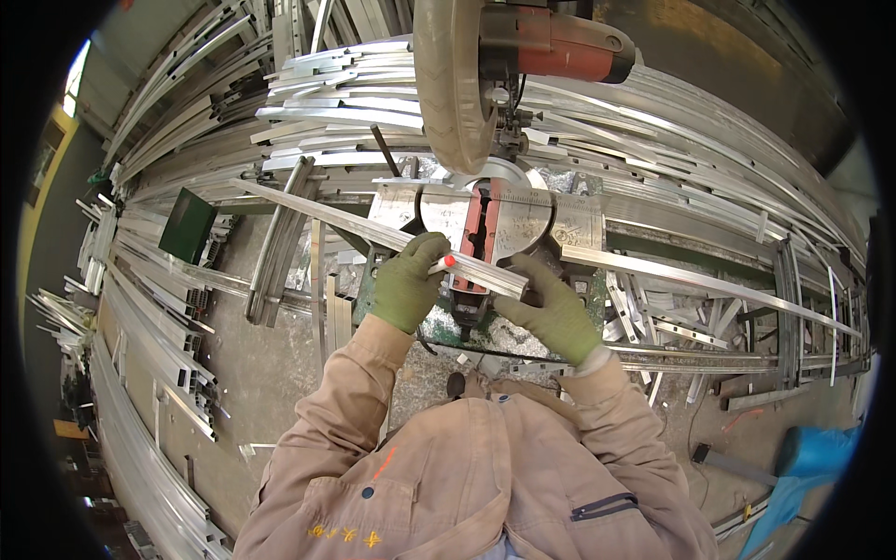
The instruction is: The person repeatedly picks up long metal profiles, places them on a chop saw, and cuts them into shorter pieces. The cut pieces are set aside on the floor while the process continues with additional profiles.
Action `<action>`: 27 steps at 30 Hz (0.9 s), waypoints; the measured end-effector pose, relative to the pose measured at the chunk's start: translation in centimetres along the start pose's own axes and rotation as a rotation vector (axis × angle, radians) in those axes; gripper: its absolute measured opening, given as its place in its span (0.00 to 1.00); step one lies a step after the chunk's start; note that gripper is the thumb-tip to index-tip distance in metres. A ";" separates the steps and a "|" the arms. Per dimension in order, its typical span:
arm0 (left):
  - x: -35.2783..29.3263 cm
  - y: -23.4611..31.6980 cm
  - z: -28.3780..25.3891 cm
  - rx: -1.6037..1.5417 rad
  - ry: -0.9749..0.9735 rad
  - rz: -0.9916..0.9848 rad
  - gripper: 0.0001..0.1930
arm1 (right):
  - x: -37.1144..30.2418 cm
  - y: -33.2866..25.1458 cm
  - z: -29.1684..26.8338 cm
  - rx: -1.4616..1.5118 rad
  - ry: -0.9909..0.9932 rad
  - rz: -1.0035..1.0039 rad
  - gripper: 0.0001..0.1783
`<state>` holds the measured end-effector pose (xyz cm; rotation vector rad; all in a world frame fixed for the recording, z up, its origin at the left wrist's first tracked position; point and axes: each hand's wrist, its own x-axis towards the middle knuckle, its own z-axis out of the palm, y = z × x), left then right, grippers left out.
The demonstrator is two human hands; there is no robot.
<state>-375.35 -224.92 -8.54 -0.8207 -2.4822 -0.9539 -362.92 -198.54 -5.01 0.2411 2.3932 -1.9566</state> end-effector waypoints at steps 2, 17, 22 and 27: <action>-1.0 0.6 0.1 -0.028 -0.005 -0.016 0.20 | -0.5 -0.6 1.1 0.084 -0.014 0.052 0.35; -0.8 1.2 -4.0 0.199 0.220 -0.094 0.25 | -10.1 4.3 -4.1 0.332 0.090 -0.186 0.28; -5.7 8.0 -10.0 0.411 0.235 0.019 0.29 | -13.0 6.8 -7.5 0.438 0.094 -0.290 0.30; -17.4 12.3 -14.5 0.501 0.095 -0.306 0.30 | -11.9 5.4 -4.3 0.512 0.050 -0.189 0.29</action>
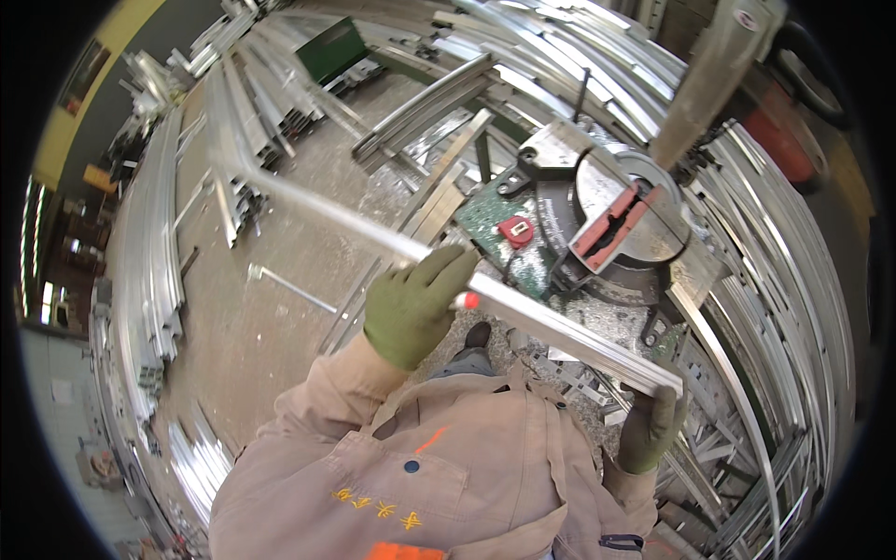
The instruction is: The person repeatedly picks up long metal profiles, places them on a chop saw, and cuts them into shorter pieces. The cut pieces are set aside on the floor while the process continues with additional profiles.
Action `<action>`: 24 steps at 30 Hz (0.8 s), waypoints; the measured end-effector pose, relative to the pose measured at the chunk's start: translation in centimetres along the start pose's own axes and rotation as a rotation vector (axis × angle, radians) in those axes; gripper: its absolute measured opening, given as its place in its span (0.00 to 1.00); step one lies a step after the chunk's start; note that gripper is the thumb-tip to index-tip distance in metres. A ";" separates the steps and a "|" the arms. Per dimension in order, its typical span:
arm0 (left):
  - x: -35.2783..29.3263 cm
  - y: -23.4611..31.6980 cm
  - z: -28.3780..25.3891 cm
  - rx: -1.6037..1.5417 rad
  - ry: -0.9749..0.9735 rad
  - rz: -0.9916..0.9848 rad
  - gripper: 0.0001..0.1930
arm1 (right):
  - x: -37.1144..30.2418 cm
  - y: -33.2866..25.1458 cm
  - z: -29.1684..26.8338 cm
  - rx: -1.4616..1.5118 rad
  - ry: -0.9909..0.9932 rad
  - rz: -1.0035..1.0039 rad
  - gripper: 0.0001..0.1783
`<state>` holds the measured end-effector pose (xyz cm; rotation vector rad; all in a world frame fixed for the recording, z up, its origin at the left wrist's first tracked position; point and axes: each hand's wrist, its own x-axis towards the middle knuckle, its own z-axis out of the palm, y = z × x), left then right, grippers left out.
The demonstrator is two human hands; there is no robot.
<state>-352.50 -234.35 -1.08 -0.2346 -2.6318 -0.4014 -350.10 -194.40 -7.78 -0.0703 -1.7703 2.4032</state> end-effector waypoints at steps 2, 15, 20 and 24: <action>-5.8 -0.6 0.2 0.046 -0.096 -0.167 0.30 | 1.1 0.7 3.3 -0.003 -0.059 0.089 0.29; -29.8 -9.1 15.6 -0.223 -0.426 -0.883 0.27 | 4.3 15.2 19.7 -0.406 -0.556 0.500 0.27; -33.4 -13.7 19.7 -0.218 -0.282 -0.936 0.16 | 3.3 20.6 23.2 -0.511 -0.630 0.544 0.33; -34.6 -17.8 21.1 -0.258 -0.344 -1.026 0.21 | 3.2 24.6 25.6 -0.514 -0.682 0.606 0.37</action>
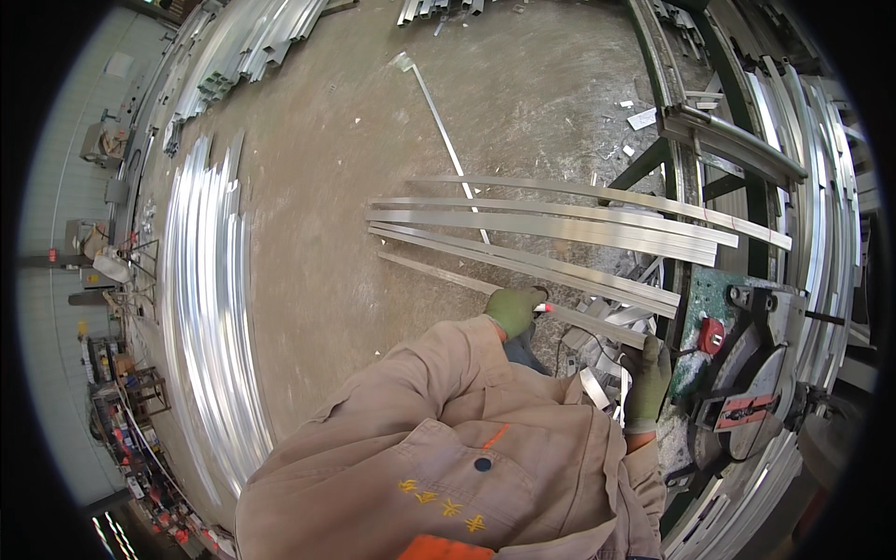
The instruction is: The person repeatedly picks up long metal profiles, places them on a chop saw, and cuts them into shorter pieces. The cut pieces are set aside on the floor while the process continues with additional profiles.
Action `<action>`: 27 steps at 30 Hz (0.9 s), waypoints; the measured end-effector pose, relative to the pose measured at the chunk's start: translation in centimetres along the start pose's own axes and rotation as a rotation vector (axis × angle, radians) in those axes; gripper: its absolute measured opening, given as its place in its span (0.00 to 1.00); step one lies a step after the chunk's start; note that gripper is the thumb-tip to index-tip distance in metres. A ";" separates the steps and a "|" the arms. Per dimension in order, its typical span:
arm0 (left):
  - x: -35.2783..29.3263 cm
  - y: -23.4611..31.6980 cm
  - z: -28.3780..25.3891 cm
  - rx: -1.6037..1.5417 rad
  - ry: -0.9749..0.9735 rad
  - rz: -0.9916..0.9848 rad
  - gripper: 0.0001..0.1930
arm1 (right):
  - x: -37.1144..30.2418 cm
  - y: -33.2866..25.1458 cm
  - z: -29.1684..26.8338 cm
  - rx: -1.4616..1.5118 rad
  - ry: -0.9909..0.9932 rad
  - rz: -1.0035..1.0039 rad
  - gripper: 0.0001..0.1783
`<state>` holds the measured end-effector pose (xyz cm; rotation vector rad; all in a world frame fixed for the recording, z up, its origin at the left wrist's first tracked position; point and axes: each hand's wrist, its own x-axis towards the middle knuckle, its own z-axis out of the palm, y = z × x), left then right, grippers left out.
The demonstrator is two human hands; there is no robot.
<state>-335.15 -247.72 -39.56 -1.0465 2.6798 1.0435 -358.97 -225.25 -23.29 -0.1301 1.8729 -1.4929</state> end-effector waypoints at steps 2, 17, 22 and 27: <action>1.1 -1.3 0.1 0.014 0.039 0.005 0.19 | 1.6 0.7 0.4 -0.007 -0.030 0.016 0.37; 4.3 -3.8 -4.0 0.097 -0.161 -0.035 0.34 | 6.4 3.2 2.5 0.149 -0.037 0.234 0.30; 8.2 1.4 -3.2 0.226 -0.294 0.196 0.27 | 6.2 -0.3 0.2 0.240 0.245 0.292 0.28; 11.1 5.9 0.7 0.337 -0.294 0.325 0.12 | 6.1 -0.5 -1.9 0.090 0.337 0.288 0.28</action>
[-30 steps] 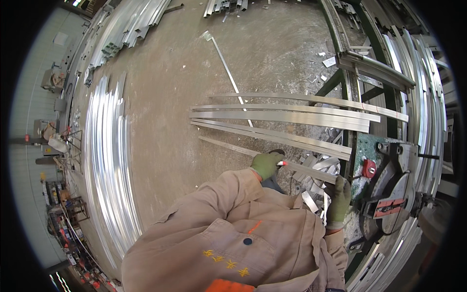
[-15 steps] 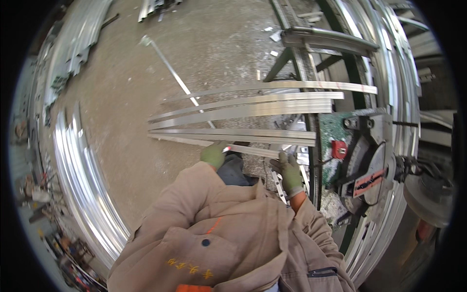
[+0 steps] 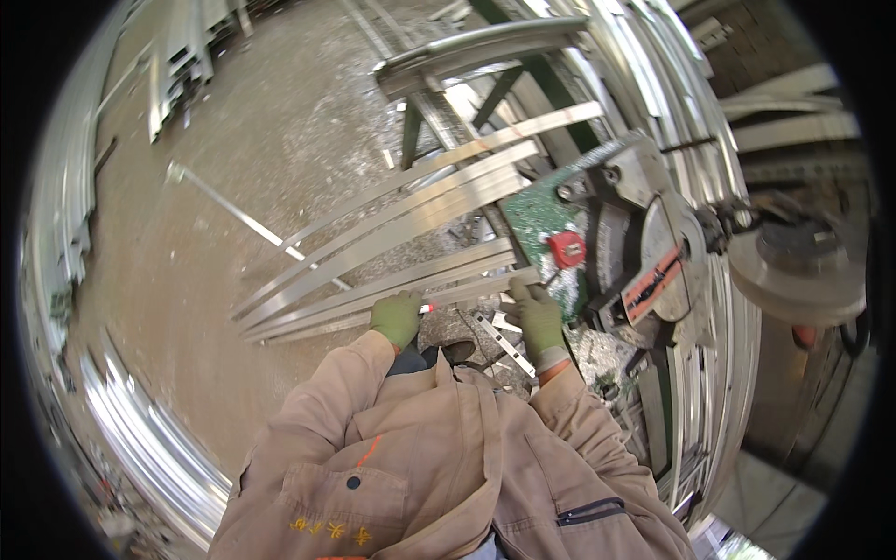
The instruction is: The person repeatedly picks up long metal profiles, places them on a chop saw, and cuts them into shorter pieces. The cut pieces are set aside on the floor while the process continues with additional profiles.
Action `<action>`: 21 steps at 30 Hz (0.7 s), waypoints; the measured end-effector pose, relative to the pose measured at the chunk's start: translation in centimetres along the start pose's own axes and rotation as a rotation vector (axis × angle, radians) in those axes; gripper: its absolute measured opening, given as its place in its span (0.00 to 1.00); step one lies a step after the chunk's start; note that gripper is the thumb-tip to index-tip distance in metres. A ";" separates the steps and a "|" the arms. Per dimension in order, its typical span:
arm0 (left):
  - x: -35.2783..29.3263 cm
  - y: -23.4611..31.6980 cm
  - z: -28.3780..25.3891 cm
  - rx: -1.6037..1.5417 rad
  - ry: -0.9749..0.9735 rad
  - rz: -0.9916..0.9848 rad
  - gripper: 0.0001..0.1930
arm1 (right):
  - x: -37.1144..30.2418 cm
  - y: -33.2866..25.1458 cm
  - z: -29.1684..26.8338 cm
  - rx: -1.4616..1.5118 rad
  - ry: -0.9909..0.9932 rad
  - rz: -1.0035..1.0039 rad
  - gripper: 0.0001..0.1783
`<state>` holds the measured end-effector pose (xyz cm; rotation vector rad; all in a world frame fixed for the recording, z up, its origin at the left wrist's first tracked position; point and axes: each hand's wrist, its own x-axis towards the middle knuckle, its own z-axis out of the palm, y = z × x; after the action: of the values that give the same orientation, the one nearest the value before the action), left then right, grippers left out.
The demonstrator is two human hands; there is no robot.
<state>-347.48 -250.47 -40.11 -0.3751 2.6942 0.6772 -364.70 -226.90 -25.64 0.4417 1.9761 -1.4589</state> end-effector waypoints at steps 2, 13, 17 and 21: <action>1.1 0.9 0.4 0.020 0.009 0.040 0.10 | -0.8 0.6 -1.2 -0.002 0.003 0.056 0.31; 2.4 0.5 -0.7 0.088 -0.238 -0.005 0.32 | -12.9 4.5 -15.4 0.162 0.184 -0.033 0.30; 1.8 2.1 -2.8 0.047 -0.170 -0.039 0.33 | -15.9 6.1 -25.3 0.316 0.490 -0.071 0.32; 1.0 5.9 -5.3 -0.018 -0.005 -0.014 0.30 | -15.6 11.7 -38.6 0.654 0.816 -0.059 0.40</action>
<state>-351.67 -248.26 -33.64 -0.3969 2.6800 0.6984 -357.23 -185.22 -16.68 1.4610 2.0141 -2.1877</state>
